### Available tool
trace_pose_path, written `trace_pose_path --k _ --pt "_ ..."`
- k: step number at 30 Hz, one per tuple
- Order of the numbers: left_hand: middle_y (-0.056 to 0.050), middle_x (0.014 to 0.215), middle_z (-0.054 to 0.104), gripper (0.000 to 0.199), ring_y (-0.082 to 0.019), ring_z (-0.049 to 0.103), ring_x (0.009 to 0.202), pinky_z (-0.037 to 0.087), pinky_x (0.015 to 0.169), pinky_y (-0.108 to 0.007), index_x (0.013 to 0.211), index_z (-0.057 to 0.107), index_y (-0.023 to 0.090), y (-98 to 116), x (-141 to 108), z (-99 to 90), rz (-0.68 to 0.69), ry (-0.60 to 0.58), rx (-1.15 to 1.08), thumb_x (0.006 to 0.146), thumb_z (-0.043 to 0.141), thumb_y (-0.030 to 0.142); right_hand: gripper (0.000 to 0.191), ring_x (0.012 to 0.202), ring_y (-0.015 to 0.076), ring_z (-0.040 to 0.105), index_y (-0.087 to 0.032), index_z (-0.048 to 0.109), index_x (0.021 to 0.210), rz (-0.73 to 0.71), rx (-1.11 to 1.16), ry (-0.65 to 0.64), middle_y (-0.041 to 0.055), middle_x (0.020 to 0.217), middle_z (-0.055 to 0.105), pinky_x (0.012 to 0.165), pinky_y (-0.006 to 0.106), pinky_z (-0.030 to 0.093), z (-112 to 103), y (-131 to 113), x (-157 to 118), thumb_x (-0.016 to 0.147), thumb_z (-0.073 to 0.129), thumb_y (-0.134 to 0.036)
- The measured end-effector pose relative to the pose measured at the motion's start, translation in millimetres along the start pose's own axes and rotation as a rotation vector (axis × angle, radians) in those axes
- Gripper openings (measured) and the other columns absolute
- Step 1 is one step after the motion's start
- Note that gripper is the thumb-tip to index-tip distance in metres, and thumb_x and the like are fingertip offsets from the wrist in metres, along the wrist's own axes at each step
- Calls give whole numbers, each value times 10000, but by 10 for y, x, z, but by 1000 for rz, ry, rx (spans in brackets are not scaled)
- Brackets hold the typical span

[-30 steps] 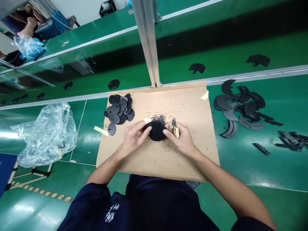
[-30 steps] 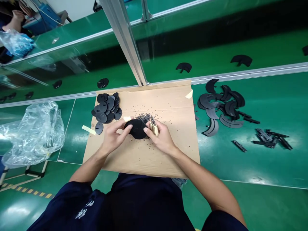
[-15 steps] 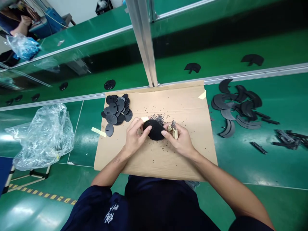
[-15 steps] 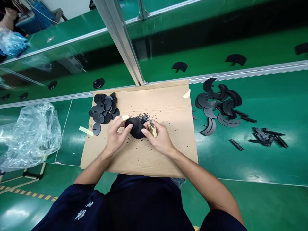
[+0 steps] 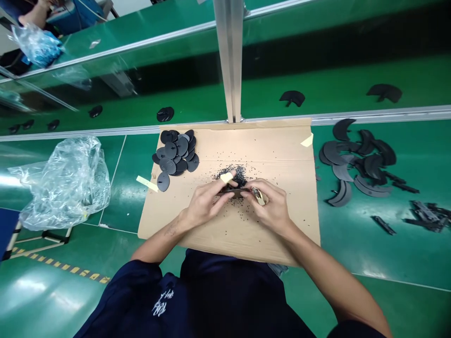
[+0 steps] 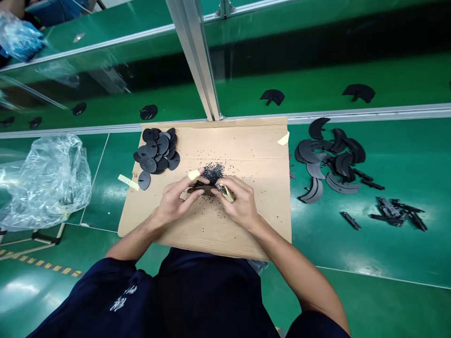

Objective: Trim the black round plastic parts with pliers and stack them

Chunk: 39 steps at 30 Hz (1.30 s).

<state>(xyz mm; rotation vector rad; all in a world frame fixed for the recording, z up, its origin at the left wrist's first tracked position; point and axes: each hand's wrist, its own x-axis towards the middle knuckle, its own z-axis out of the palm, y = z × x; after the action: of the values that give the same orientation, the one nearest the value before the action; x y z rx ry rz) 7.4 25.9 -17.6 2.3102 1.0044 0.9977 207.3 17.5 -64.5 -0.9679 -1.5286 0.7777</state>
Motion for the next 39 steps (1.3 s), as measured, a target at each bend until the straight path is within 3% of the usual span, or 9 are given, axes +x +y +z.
trace_pose_path --k 3,5,7,17,22,27,32,39 --pt "-71 1092 790 453 -155 759 937 642 848 -280 1399 617 208 33 -9 45 -123 53 -118 957 690 279 72 776 188 673 -231 692 915 -51 14 8 49 856 724 721 345 554 2 0 -6 925 700 -302" --pt "-67 1075 794 349 -169 761 937 643 830 -294 1272 709 218 37 -16 59 -133 102 -148 931 726 289 58 784 189 682 -233 692 914 -60 30 3 50 866 730 730 351 569 1 -6 -5 919 705 -289" --pt "-63 1055 797 285 -176 758 936 636 828 -311 1201 746 226 33 -20 55 -103 125 -138 921 737 281 63 790 190 687 -230 690 918 -63 40 -10 52 874 735 744 354 578 -3 -11 0 910 714 -287" --pt "-55 985 794 287 -167 712 863 589 763 -330 1215 739 242 58 16 -20 34 89 -35 929 728 263 82 813 178 692 -230 695 954 -142 89 -48 51 896 732 728 333 570 -27 -11 21 902 679 -169" --pt "-61 997 793 293 -166 709 877 593 780 -332 1227 736 235 78 3 -28 43 90 -36 934 716 226 103 808 184 696 -230 694 970 -171 43 -58 59 905 732 705 340 575 -37 -4 11 910 658 -156" --pt "-37 922 793 332 -155 694 795 588 698 -300 1205 746 248 91 -6 -39 69 137 -25 875 789 259 131 838 183 704 -225 695 999 -204 57 -61 67 939 739 723 331 582 -48 -17 7 916 639 -141" --pt "-59 1026 796 352 -160 704 886 601 772 -317 1277 711 240 88 -4 -22 102 125 -33 928 720 199 132 822 183 707 -213 692 989 -243 33 -56 65 911 728 713 330 596 -56 -19 13 919 617 -131" --pt "-37 887 785 277 -134 690 778 584 689 -262 1139 756 198 156 -3 -17 121 194 3 864 796 207 134 809 169 704 -206 688 974 -259 92 -40 49 890 721 707 310 592 -32 -26 21 895 672 -98"
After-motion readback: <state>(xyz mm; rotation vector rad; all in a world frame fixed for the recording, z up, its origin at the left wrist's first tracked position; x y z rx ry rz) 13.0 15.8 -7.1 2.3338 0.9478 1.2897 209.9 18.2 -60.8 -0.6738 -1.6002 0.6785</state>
